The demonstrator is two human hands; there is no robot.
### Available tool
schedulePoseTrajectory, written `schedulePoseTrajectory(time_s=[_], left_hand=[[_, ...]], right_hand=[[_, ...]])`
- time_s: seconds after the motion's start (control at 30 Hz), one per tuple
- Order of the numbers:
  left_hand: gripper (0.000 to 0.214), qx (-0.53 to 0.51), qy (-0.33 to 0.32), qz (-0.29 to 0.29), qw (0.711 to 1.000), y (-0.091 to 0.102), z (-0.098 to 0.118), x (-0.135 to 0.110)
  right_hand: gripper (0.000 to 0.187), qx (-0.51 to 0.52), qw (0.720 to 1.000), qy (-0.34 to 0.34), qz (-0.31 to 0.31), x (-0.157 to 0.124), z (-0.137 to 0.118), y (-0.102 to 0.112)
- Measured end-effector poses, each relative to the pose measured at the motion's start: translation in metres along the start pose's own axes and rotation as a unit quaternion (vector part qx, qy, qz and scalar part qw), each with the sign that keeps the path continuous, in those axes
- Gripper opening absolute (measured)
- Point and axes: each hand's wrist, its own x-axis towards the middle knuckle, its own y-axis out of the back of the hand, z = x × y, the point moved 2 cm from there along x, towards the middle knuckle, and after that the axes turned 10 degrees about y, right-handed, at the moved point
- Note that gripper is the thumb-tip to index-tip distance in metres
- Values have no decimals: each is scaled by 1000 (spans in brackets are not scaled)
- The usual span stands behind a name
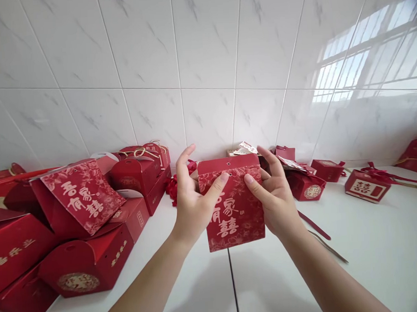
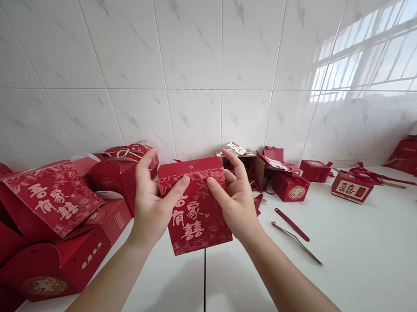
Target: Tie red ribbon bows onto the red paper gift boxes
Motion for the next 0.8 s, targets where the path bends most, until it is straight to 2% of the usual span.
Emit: schedulePoseTrajectory(time_s=[0.07, 0.13, 0.17, 0.27, 0.57, 0.63, 0.7, 0.8], left_hand=[[48, 24, -30, -2, 999, 0, 3, -1], [24, 45, -25, -8, 999, 2, 3, 0], [20, 52, -14, -13, 998, 2, 3, 1], [24, 54, 21, -29, 998, 3, 1, 3], [22, -23, 73, -75, 994, 1, -3, 1], [19, -16, 57, -53, 997, 7, 0, 6], [18, -8, 24, -5, 1000, 19, 8, 13], [16, -8, -41, 93, 995, 44, 28, 20]], right_hand=[[47, -2, 1000, 9, -3, -1, -2, -1], [38, -7, 1000, 12, 3, -1, -2, -1], [33, -7, 1000, 12, 9, -2, -2, -1], [22, 1, 1000, 12, 28, -2, -1, 0], [22, 22, 999, -37, 20, -1, 1, -1], [18, -22, 999, -32, -5, 4, -2, 5], [16, -103, 995, -3, -16, 12, -8, 18], [21, -244, 968, 52, 23, 26, -20, 47]])
